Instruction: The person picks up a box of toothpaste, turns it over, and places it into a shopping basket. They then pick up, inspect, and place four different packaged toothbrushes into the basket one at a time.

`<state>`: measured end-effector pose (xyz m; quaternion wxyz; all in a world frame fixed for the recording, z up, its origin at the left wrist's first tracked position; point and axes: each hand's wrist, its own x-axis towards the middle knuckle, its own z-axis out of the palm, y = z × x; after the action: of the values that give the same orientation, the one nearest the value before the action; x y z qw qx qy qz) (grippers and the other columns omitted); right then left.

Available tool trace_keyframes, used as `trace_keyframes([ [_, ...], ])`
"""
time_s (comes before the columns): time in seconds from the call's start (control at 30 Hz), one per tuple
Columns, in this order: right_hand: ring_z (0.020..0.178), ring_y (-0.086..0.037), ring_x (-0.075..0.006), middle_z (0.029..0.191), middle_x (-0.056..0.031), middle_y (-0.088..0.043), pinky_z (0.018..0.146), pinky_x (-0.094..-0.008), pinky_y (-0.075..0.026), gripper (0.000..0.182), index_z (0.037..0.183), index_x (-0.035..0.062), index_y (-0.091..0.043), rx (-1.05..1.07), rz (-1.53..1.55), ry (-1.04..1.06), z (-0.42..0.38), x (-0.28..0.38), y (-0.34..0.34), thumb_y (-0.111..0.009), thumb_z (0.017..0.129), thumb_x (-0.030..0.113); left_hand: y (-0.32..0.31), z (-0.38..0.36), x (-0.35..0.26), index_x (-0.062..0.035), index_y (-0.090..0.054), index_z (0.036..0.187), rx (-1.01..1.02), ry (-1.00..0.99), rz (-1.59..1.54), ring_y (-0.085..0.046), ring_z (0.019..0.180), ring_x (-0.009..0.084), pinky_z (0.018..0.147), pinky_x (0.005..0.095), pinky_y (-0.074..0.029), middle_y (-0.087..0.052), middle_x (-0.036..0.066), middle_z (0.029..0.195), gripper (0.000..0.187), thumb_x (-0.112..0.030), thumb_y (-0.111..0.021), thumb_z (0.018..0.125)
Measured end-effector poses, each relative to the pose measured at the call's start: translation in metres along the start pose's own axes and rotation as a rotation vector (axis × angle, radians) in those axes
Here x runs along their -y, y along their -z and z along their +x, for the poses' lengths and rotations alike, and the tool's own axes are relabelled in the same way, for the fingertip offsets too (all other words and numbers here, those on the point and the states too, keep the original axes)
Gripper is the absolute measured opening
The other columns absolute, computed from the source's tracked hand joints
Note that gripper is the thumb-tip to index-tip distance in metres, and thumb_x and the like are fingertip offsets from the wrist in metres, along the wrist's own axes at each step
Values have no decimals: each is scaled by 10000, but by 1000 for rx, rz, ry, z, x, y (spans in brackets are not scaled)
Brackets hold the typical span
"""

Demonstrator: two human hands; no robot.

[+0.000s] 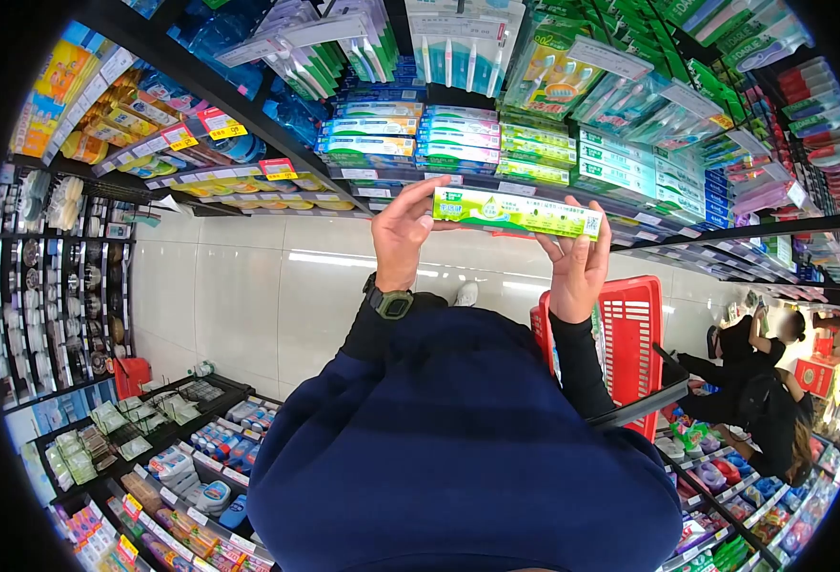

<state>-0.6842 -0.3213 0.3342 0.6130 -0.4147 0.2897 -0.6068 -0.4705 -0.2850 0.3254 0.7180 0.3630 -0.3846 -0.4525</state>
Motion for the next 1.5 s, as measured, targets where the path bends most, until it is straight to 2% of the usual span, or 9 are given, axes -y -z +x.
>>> trace_keyframes([
  [0.4,1185,-481,-326,1371,-198,-366,912,-453,-495,480,1391,62,-227,-10,-8,-8,1,-2,2,-427,968,167,0,1,1,75,-521,1191,16,16,-23,-572,1067,294,792,412,-578,-495,201,1248,412,-13,-493,789],
  [0.47,1182,-484,-326,1370,-200,-366,907,-447,-499,479,1391,62,-227,-11,0,-10,2,-3,2,-426,968,165,1,1,3,53,-503,1212,18,-1,27,-580,1064,303,757,422,-582,-507,226,1255,435,-58,-533,792],
  [0.8,1169,-494,-318,1369,-192,-369,908,-444,-500,489,1392,61,-230,-8,-13,3,4,-3,3,-434,969,198,2,3,3,50,-512,1205,27,10,42,-584,1059,303,761,418,-583,-502,226,1261,443,-25,-528,768],
  [1.07,1190,-477,-319,1376,-193,-360,917,-447,-493,488,1393,63,-234,-3,-15,6,6,-2,2,-433,970,204,6,6,3,48,-499,1210,66,24,36,-581,1063,304,770,431,-576,-489,232,1271,467,-143,-609,799],
  [1.5,1185,-482,-315,1382,-198,-354,908,-442,-496,505,1399,62,-224,-7,-1,-3,11,-4,4,-436,970,220,9,9,-1,24,-511,1182,108,49,18,-552,1101,293,779,423,-568,-486,215,1268,445,-139,-633,787],
])
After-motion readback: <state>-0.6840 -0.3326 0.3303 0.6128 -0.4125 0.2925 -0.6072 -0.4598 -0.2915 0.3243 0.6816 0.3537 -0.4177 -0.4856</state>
